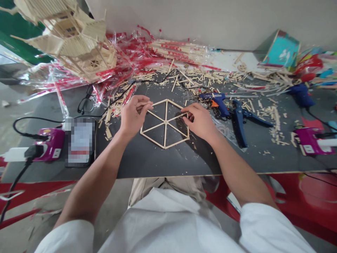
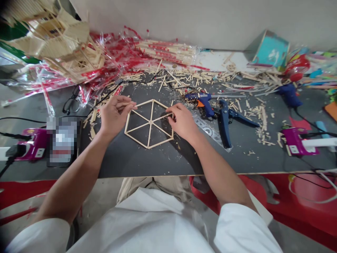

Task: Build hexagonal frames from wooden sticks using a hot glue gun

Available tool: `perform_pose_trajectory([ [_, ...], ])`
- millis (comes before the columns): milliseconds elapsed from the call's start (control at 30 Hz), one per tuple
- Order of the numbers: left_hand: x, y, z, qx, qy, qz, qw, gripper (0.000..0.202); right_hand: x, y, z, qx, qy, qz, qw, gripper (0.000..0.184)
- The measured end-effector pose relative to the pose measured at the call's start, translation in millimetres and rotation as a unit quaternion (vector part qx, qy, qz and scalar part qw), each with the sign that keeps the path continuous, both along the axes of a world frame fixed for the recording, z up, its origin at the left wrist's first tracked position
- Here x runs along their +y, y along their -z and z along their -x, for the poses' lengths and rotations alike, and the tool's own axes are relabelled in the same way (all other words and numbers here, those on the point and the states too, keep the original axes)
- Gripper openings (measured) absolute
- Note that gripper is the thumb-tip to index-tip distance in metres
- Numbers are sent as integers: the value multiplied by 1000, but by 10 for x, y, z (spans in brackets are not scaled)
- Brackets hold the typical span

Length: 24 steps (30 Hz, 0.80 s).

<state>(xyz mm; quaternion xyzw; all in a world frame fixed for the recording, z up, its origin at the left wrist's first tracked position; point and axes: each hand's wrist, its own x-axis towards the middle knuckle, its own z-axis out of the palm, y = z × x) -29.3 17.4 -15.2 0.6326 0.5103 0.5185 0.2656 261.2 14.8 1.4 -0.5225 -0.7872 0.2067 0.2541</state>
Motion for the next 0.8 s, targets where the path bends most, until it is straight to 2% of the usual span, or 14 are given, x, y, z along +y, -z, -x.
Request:
perform_pose_trajectory([
  [133, -11, -42, 17, 26, -35, -1, 999, 20, -15, 32, 13, -6, 35, -14, 999, 26],
  [233, -34, -86, 31, 92, -46, -11, 995, 11, -16, 44, 9, -30, 79, -7, 996, 27],
  [300, -46, -114, 40, 117, -37, -18, 992, 9, -13, 38, 5, -32, 69, -5, 997, 28],
  [400, -50, -140, 56, 156, 11, -49, 986, 29, -13, 22, 21, 5, 13, -1, 1000, 27],
  [533, -46, -168, 71, 289, 139, -40, 946, 26, -33, 5, 80, 36, -45, 8, 998, 20],
  [633, -47, -194, 81, 317, 226, -13, 921, 31, -39, -8, 93, 62, -52, -15, 997, 11],
  [700, -44, -204, 98, 312, 254, -3, 916, 27, -22, -16, 71, 70, -41, -38, 996, 5],
  [800, -33, -190, 138, 306, 272, 6, 912, 24, 28, -27, 5, 72, 1, -54, 996, 14],
])
